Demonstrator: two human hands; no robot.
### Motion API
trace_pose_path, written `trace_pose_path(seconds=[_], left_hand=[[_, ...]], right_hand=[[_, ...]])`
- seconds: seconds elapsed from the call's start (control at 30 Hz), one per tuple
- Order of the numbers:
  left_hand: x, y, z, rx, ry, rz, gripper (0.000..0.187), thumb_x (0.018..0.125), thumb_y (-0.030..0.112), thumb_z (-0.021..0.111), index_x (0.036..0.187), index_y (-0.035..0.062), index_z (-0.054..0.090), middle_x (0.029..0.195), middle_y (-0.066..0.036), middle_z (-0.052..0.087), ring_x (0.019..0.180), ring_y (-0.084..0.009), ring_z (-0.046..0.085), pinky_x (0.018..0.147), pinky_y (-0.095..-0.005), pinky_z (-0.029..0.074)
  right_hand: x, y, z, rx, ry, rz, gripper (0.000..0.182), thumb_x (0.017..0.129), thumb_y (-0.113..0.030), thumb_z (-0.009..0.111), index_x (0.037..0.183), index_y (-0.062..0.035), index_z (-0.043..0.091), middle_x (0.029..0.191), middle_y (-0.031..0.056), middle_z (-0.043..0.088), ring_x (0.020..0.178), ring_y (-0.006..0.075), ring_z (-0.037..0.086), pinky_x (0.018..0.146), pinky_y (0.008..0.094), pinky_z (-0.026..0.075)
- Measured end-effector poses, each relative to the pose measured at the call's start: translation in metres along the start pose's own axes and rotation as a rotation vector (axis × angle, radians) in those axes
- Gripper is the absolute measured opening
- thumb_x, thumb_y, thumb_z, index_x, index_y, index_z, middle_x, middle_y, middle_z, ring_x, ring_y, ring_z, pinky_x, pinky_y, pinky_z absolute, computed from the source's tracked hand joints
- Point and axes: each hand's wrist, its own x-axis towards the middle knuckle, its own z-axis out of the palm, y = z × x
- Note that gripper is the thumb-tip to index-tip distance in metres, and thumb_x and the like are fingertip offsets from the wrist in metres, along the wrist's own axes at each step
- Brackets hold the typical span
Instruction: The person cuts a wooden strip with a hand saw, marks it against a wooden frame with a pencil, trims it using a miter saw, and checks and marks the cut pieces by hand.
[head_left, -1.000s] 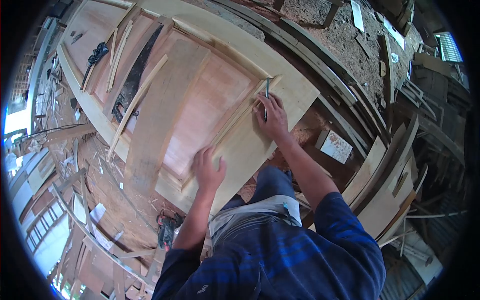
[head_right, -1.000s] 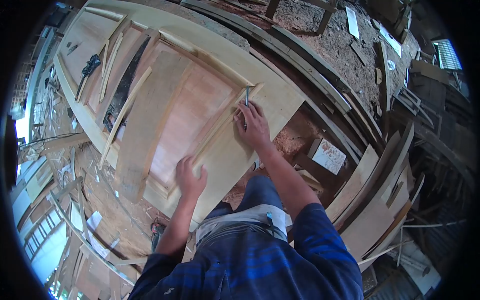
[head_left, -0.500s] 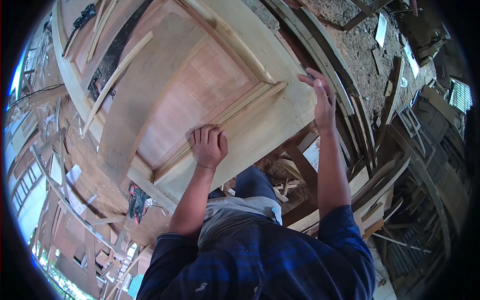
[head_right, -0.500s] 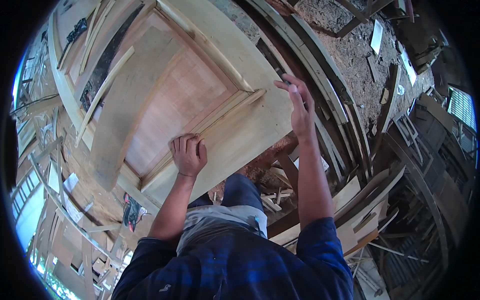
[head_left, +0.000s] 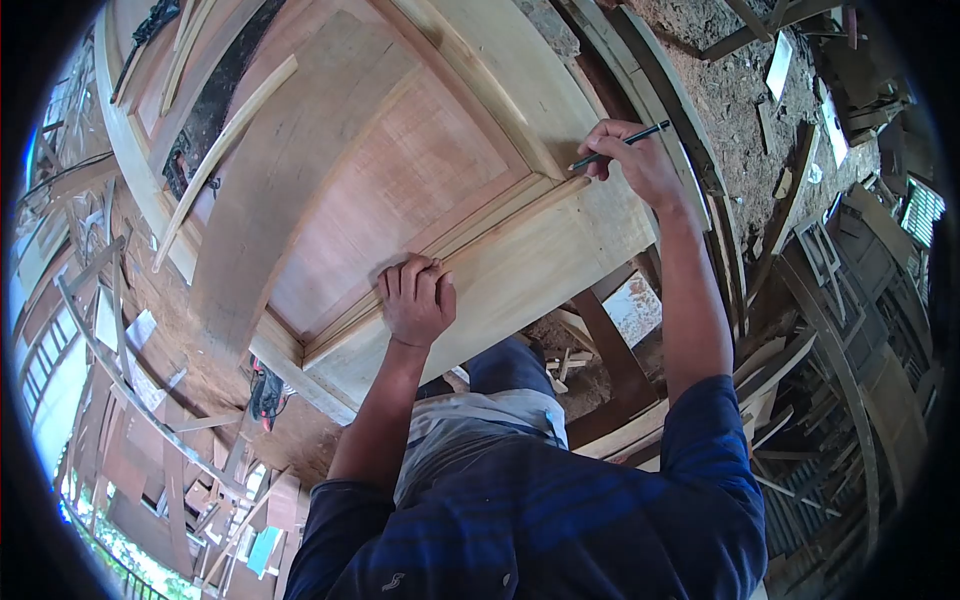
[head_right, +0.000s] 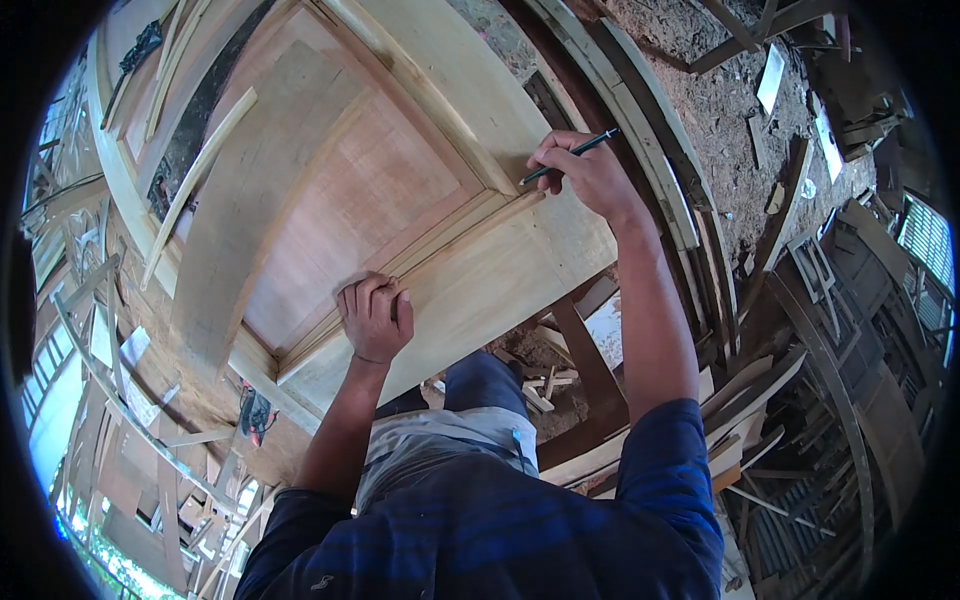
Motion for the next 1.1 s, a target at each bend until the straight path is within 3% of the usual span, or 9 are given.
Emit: trace_pose_path(seconds=[0.13, 0.23, 0.33, 0.63, 0.73, 0.83, 1.1], left_hand=[[-0.003, -0.001, 0.001, 0.003, -0.01, -0.006, 0.016, 0.089, 0.019, 0.071, 0.099, 0.0077, 0.065, 0.108, -0.009, 0.062, 0.099, -0.0327, 0.06, 0.089, -0.0507, 0.044], [-0.002, -0.001, 0.0, 0.003, -0.019, -0.01, 0.017, 0.089, 0.02, 0.071, 0.099, 0.0077, 0.065, 0.108, -0.009, 0.062, 0.099, -0.0329, 0.059, 0.089, -0.0509, 0.044], [-0.001, 0.0, 0.0, 0.001, -0.022, -0.012, 0.017, 0.089, 0.019, 0.071, 0.1, 0.0077, 0.065, 0.109, -0.009, 0.061, 0.1, -0.0331, 0.059, 0.089, -0.0512, 0.044], [-0.003, -0.003, 0.001, -0.007, -0.019, 0.0, 0.016, 0.09, 0.019, 0.071, 0.099, 0.008, 0.064, 0.109, -0.009, 0.062, 0.097, -0.0329, 0.059, 0.087, -0.0509, 0.043], [-0.003, -0.003, 0.001, -0.008, -0.02, 0.002, 0.016, 0.09, 0.019, 0.071, 0.099, 0.0078, 0.063, 0.109, -0.009, 0.062, 0.097, -0.0326, 0.059, 0.087, -0.0507, 0.043], [-0.002, -0.002, 0.0, -0.009, -0.015, 0.004, 0.016, 0.09, 0.018, 0.07, 0.099, 0.0077, 0.063, 0.108, -0.009, 0.063, 0.097, -0.0325, 0.059, 0.087, -0.0508, 0.043], [-0.004, -0.002, 0.0, -0.008, -0.02, 0.001, 0.016, 0.089, 0.017, 0.071, 0.098, 0.0077, 0.062, 0.109, -0.009, 0.063, 0.098, -0.0334, 0.059, 0.089, -0.0518, 0.043]], right_hand=[[0.006, 0.001, -0.001, 0.021, -0.077, 0.054, 0.02, 0.095, -0.014, 0.066, 0.088, 0.0033, 0.074, 0.079, 0.0064, 0.071, 0.072, 0.0126, 0.066, 0.07, 0.0296, 0.053], [0.004, -0.005, 0.004, -0.3, -0.061, 0.011, 0.014, 0.09, -0.013, 0.07, 0.09, 0.001, 0.075, 0.079, 0.0057, 0.072, 0.071, 0.0127, 0.064, 0.07, 0.0305, 0.051], [0.004, -0.011, 0.005, -0.336, -0.055, 0.038, 0.014, 0.086, -0.014, 0.073, 0.091, -0.0014, 0.076, 0.079, 0.0062, 0.073, 0.073, 0.0129, 0.064, 0.07, 0.0314, 0.051], [0.013, -0.023, 0.009, -0.641, -0.08, 0.073, 0.021, 0.082, -0.023, 0.071, 0.089, -0.0044, 0.076, 0.079, 0.0132, 0.073, 0.073, 0.0265, 0.068, 0.073, 0.0387, 0.055], [0.016, -0.025, 0.013, -0.693, -0.072, 0.094, 0.022, 0.082, -0.024, 0.069, 0.088, -0.0046, 0.077, 0.079, 0.0131, 0.073, 0.074, 0.0261, 0.069, 0.073, 0.0386, 0.055], [0.02, -0.029, 0.013, -0.645, -0.128, 0.148, 0.02, 0.083, -0.02, 0.071, 0.086, -0.0008, 0.075, 0.073, 0.0077, 0.07, 0.068, 0.0149, 0.065, 0.065, 0.0323, 0.051], [0.023, -0.039, 0.014, -0.647, -0.163, 0.177, 0.018, 0.082, -0.018, 0.069, 0.08, 0.0002, 0.073, 0.068, 0.0058, 0.069, 0.065, 0.0134, 0.065, 0.062, 0.03, 0.05]])
